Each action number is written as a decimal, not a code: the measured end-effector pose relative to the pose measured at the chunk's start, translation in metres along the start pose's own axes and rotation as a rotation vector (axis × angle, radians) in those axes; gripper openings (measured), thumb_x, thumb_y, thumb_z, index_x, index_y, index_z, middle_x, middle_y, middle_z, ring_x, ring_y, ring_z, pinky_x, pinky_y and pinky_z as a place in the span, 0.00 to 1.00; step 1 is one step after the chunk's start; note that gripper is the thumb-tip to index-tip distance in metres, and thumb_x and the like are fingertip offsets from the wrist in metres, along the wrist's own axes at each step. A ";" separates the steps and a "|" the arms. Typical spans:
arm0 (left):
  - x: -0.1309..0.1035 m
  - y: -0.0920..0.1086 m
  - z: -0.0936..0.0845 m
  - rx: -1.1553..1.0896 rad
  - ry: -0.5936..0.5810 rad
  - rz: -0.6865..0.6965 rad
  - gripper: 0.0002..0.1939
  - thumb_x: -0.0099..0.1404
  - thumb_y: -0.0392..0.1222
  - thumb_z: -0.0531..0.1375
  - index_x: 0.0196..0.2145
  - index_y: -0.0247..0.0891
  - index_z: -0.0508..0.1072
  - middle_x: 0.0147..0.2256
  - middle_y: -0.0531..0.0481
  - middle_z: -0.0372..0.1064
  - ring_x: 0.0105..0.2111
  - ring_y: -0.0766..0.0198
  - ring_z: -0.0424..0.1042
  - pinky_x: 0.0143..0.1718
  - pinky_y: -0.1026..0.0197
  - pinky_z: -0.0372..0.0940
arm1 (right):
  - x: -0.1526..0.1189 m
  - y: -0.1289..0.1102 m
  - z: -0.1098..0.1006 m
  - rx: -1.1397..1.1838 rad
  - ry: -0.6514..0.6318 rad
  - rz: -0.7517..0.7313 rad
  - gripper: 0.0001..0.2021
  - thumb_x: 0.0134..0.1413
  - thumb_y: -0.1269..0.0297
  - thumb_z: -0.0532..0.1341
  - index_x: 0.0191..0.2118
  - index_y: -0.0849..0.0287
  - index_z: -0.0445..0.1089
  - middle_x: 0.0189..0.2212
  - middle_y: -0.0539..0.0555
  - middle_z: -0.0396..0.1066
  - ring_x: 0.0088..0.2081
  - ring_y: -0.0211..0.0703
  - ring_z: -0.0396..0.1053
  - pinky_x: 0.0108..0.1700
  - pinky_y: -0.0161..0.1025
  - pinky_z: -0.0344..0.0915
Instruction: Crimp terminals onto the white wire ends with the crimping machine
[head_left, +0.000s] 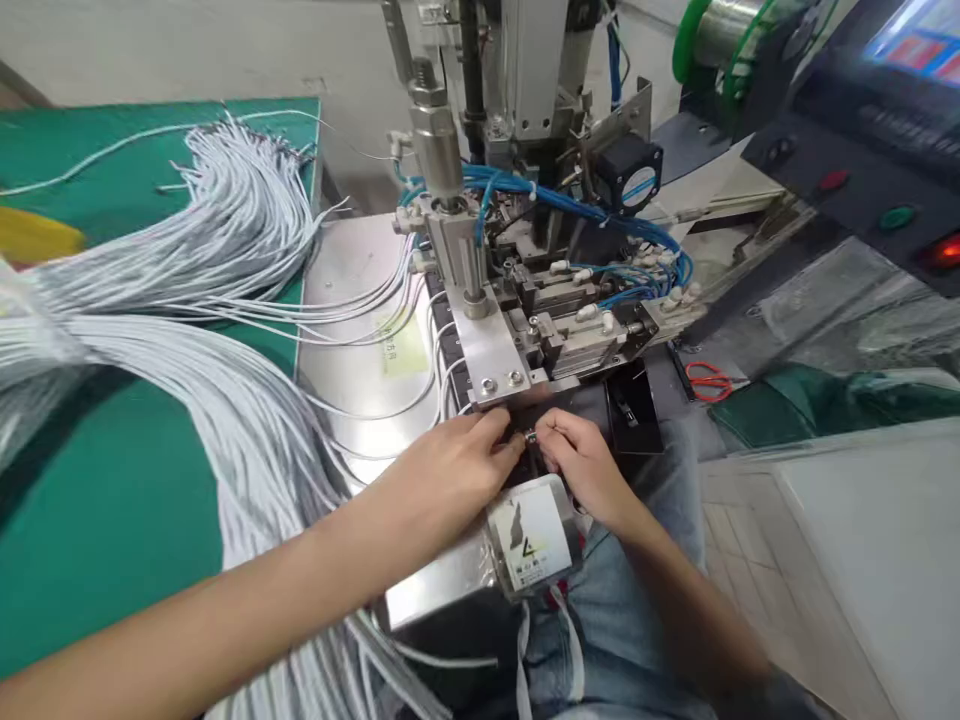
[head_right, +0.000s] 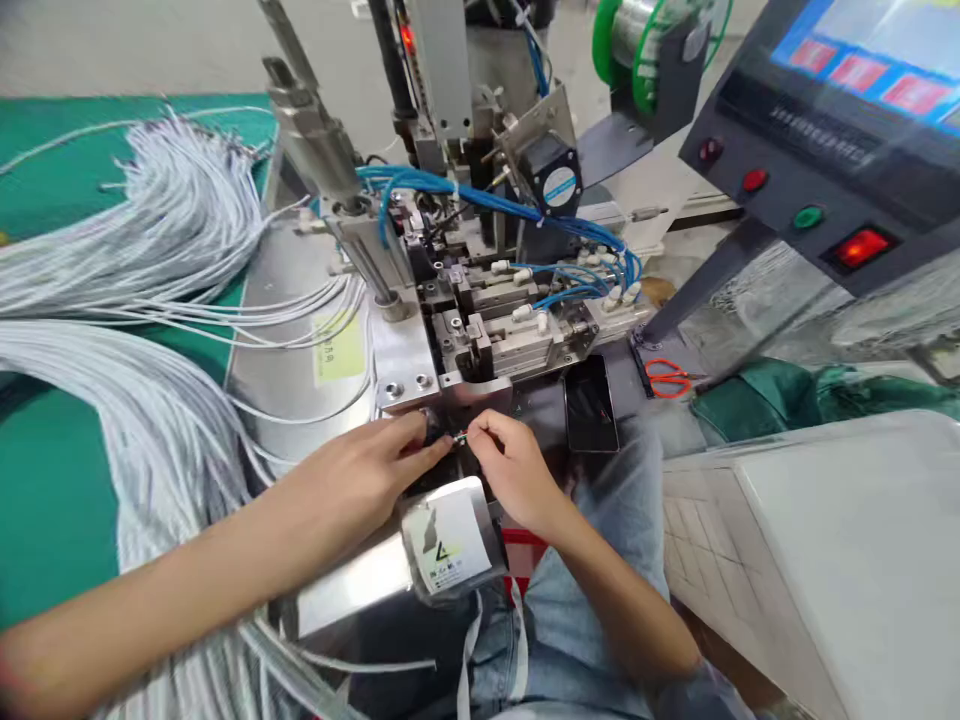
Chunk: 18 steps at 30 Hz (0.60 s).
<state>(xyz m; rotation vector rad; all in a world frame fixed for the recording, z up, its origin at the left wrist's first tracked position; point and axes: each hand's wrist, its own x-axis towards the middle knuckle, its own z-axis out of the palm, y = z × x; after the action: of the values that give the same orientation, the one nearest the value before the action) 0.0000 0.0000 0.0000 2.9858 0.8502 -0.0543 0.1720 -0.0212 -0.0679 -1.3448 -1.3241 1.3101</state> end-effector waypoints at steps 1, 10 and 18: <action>0.001 0.000 0.000 0.002 -0.003 0.007 0.18 0.56 0.26 0.54 0.45 0.29 0.70 0.35 0.44 0.64 0.31 0.60 0.66 0.31 0.59 0.67 | -0.001 0.000 0.001 -0.002 0.001 0.000 0.13 0.58 0.63 0.51 0.23 0.58 0.56 0.19 0.44 0.54 0.23 0.33 0.52 0.27 0.33 0.50; 0.003 0.002 -0.005 0.073 -0.069 0.027 0.16 0.59 0.26 0.51 0.43 0.29 0.71 0.35 0.43 0.64 0.31 0.59 0.68 0.32 0.57 0.66 | 0.001 0.000 0.004 -0.109 0.035 -0.096 0.13 0.59 0.64 0.50 0.24 0.58 0.55 0.19 0.44 0.50 0.23 0.33 0.48 0.26 0.33 0.47; 0.000 0.008 -0.014 0.117 -0.149 -0.104 0.11 0.54 0.26 0.54 0.33 0.32 0.73 0.30 0.45 0.67 0.25 0.58 0.69 0.23 0.59 0.63 | 0.006 0.007 0.010 0.034 0.052 -0.109 0.13 0.56 0.62 0.51 0.22 0.57 0.55 0.17 0.43 0.47 0.20 0.32 0.45 0.23 0.32 0.45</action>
<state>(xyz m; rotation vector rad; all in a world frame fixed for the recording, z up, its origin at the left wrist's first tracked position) 0.0041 -0.0062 0.0142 2.9927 1.0163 -0.3359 0.1627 -0.0173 -0.0771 -1.2574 -1.3150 1.2104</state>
